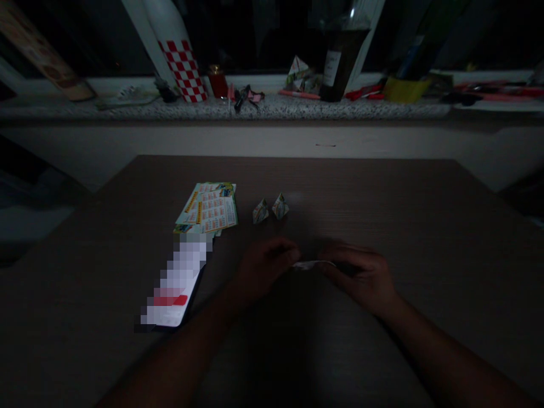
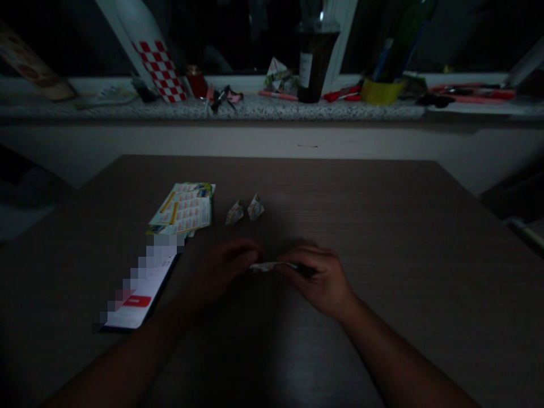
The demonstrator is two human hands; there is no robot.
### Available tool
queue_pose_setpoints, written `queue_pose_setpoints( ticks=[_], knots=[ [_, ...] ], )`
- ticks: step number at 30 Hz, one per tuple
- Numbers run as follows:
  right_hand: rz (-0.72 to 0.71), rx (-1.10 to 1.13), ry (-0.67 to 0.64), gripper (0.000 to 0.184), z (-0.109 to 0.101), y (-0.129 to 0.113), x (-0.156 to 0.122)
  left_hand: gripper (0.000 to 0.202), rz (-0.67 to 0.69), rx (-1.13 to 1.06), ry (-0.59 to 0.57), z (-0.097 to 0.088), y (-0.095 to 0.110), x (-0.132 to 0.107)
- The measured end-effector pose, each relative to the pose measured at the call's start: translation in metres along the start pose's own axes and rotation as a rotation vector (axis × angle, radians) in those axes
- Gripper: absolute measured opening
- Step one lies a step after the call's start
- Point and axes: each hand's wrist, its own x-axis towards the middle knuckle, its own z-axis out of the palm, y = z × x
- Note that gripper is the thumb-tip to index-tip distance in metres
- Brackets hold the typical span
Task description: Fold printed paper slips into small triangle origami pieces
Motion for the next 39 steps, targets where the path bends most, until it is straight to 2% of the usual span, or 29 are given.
queue_pose_setpoints(
  ticks=[4, 6, 11, 17, 24, 32, 39],
  knots=[
    [0.042, 0.006, -0.034, 0.005, -0.002, -0.001, 0.000, 0.024, 0.143, 0.131, -0.033, -0.003, 0.005, -0.006],
    [0.061, 0.010, -0.042, 0.004, -0.002, -0.002, 0.000, 0.025, 0.146, 0.154, -0.043, -0.002, 0.005, -0.008],
    [0.092, -0.015, -0.049, 0.007, 0.000, -0.002, 0.000, 0.014, 0.084, 0.230, -0.021, 0.004, 0.003, -0.006],
    [0.207, 0.056, -0.020, 0.010, 0.002, -0.004, 0.000, 0.015, 0.003, 0.117, -0.054, 0.006, 0.002, -0.005],
    [0.242, 0.226, -0.009, 0.010, 0.002, -0.010, 0.001, 0.016, -0.051, -0.054, -0.123, 0.008, 0.005, -0.007],
    [0.319, 0.273, -0.041, 0.012, 0.004, -0.005, -0.001, 0.015, 0.040, 0.103, -0.175, 0.010, 0.000, -0.005],
    [0.395, 0.412, -0.058, 0.017, 0.007, -0.010, -0.001, 0.017, -0.050, -0.174, -0.232, 0.011, -0.003, -0.005]
  ],
)
